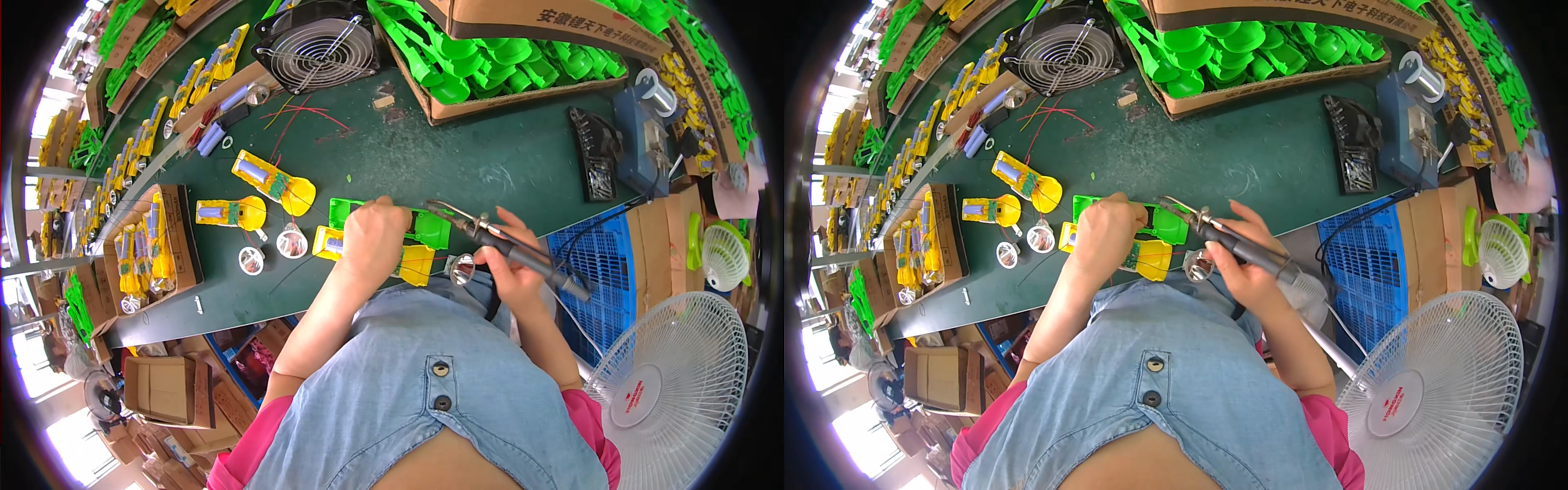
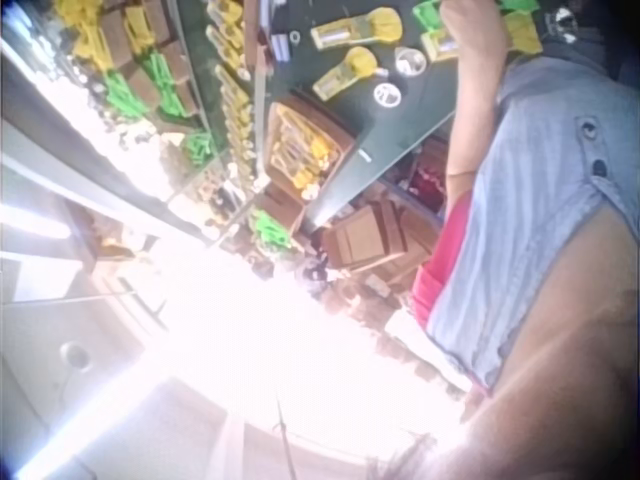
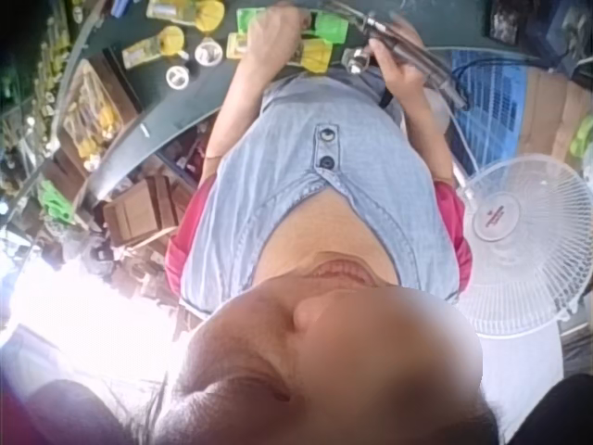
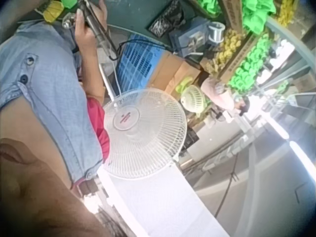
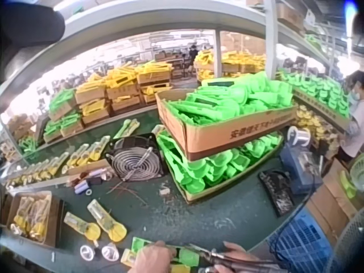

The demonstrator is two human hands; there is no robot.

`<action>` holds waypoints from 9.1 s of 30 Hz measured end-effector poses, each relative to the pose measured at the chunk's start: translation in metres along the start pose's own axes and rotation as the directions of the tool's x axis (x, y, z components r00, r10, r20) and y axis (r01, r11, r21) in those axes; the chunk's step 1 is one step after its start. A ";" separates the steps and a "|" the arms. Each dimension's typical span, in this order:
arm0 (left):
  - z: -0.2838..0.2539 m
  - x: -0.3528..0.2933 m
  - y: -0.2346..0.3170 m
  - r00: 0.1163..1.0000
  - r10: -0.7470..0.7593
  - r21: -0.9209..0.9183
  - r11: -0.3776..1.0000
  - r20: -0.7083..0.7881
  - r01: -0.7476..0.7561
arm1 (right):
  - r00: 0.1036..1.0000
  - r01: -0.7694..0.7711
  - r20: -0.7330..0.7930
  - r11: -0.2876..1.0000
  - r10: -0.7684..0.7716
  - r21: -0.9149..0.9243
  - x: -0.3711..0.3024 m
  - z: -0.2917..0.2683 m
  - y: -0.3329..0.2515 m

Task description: The person solders wires and circuit components inside flashlight casings using a soldering iron, assembles the flashlight parts by hand, and places the assembled flashlights onto a conveyor belt.

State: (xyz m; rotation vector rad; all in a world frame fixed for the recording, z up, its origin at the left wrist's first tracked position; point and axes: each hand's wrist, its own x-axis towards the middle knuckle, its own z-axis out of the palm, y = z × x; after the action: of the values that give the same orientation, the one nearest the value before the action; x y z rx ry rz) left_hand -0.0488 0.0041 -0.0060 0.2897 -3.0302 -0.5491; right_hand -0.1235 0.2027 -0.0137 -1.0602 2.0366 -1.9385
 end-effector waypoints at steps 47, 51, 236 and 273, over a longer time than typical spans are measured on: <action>0.002 -0.033 -0.001 0.947 -0.044 -0.466 0.877 -0.319 -0.116 | 0.989 0.090 0.142 0.892 -0.029 -0.442 -0.021 0.004 -0.016; 0.002 -0.035 0.001 0.944 -0.156 -0.546 0.837 -0.289 -0.029 | 0.977 0.066 -0.199 0.997 -0.073 -0.042 -0.038 0.020 -0.003; -0.172 0.040 -0.091 0.890 -0.311 -0.755 0.653 -0.333 -0.054 | 0.841 0.359 -0.113 0.703 -0.529 -0.614 0.219 -0.033 -0.088; -0.014 -0.010 -0.014 0.863 -0.286 -0.559 0.829 -0.416 0.005 | 0.962 -0.117 0.231 0.985 0.144 -0.128 -0.002 -0.011 0.019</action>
State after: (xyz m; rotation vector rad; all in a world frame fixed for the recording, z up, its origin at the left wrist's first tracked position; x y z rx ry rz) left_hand -0.0352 -0.0121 0.0021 0.5397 -2.2558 -1.1210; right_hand -0.1355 0.2118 -0.0300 -1.0927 2.0440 -1.5649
